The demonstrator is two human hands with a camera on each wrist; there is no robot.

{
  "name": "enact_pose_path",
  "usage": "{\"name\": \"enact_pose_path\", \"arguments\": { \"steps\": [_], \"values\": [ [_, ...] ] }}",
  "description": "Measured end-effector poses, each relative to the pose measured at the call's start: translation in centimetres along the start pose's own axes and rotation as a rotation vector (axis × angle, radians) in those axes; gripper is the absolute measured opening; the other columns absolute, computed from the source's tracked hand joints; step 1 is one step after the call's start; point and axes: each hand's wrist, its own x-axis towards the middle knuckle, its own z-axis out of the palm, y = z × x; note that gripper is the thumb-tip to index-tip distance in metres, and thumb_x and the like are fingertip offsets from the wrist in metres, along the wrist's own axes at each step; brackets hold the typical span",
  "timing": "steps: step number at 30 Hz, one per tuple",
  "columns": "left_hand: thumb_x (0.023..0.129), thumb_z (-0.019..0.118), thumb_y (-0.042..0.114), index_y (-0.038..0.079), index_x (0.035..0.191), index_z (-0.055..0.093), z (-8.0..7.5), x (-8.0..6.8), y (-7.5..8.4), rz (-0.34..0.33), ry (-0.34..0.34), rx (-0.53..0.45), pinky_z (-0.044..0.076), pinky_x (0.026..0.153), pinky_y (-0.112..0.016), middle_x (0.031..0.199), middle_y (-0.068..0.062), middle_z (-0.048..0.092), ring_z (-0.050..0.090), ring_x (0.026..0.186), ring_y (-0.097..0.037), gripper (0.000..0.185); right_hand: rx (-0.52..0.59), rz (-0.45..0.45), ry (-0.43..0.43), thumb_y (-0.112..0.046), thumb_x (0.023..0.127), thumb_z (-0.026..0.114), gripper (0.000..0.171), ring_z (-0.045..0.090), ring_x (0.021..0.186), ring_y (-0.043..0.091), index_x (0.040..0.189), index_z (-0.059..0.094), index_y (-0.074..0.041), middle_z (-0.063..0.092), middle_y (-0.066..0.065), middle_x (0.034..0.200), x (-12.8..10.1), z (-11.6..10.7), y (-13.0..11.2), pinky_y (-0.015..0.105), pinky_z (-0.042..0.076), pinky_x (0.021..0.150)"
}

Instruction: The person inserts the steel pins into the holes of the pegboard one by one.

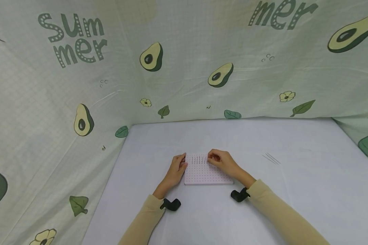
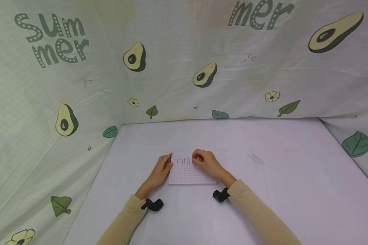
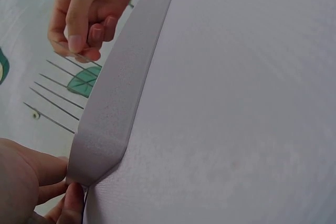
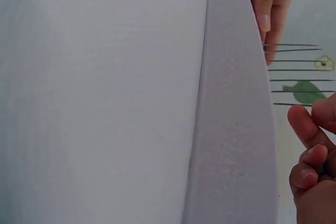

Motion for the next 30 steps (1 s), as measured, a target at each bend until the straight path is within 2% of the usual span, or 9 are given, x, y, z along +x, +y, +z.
{"name": "enact_pose_path", "arguments": {
  "steps": [5, 10, 18, 24, 30],
  "values": [
    [0.105, 0.048, 0.007, -0.007, 0.150, 0.035, 0.1, 0.0, 0.0, -0.005, -0.006, 0.002, 0.042, 0.104, -0.042, 0.135, -0.024, 0.040, 0.050, 0.117, -0.030, 0.049, -0.007, 0.004, -0.009, -0.007, 0.093, 0.070, 0.003, 0.046, 0.069, 0.013, 0.093, 0.067, -0.009, 0.051, -0.005, 0.074, 0.0, 0.1, 0.3, 0.024, 0.037, 0.060],
    [0.105, 0.049, 0.006, -0.007, 0.150, 0.035, 0.1, 0.0, 0.0, -0.004, -0.008, -0.002, 0.042, 0.104, -0.043, 0.135, -0.025, 0.040, 0.050, 0.117, -0.030, 0.049, 0.000, -0.002, -0.025, -0.007, 0.093, 0.070, 0.003, 0.046, 0.068, 0.013, 0.094, 0.067, -0.005, 0.050, -0.005, 0.073, 0.0, 0.1, 0.5, 0.023, 0.037, 0.059],
    [0.104, 0.049, 0.006, -0.007, 0.149, 0.036, 0.2, 0.1, 0.2, 0.006, 0.003, 0.001, 0.043, 0.102, -0.044, 0.135, -0.025, 0.041, 0.049, 0.116, -0.029, 0.048, -0.021, 0.013, -0.036, -0.009, 0.094, 0.069, 0.003, 0.047, 0.070, 0.014, 0.096, 0.068, -0.007, 0.053, -0.004, 0.075, -0.2, -0.4, 0.5, 0.023, 0.039, 0.060],
    [0.104, 0.049, 0.005, -0.007, 0.149, 0.036, 0.2, 0.2, 0.2, 0.011, 0.010, 0.009, 0.043, 0.100, -0.042, 0.133, -0.024, 0.042, 0.049, 0.113, -0.027, 0.048, -0.024, 0.016, -0.011, -0.012, 0.095, 0.069, 0.005, 0.048, 0.071, 0.014, 0.096, 0.068, -0.007, 0.054, -0.004, 0.076, -0.6, -1.1, 0.9, 0.024, 0.039, 0.060],
    [0.104, 0.049, 0.006, -0.008, 0.149, 0.036, 0.2, 0.2, 0.2, 0.012, 0.006, 0.010, 0.043, 0.100, -0.043, 0.132, -0.024, 0.041, 0.048, 0.113, -0.028, 0.048, -0.041, 0.038, 0.032, -0.009, 0.094, 0.070, 0.004, 0.048, 0.074, 0.016, 0.096, 0.068, -0.008, 0.055, -0.003, 0.079, -1.2, -2.5, 1.3, 0.025, 0.039, 0.062]
  ]
}}
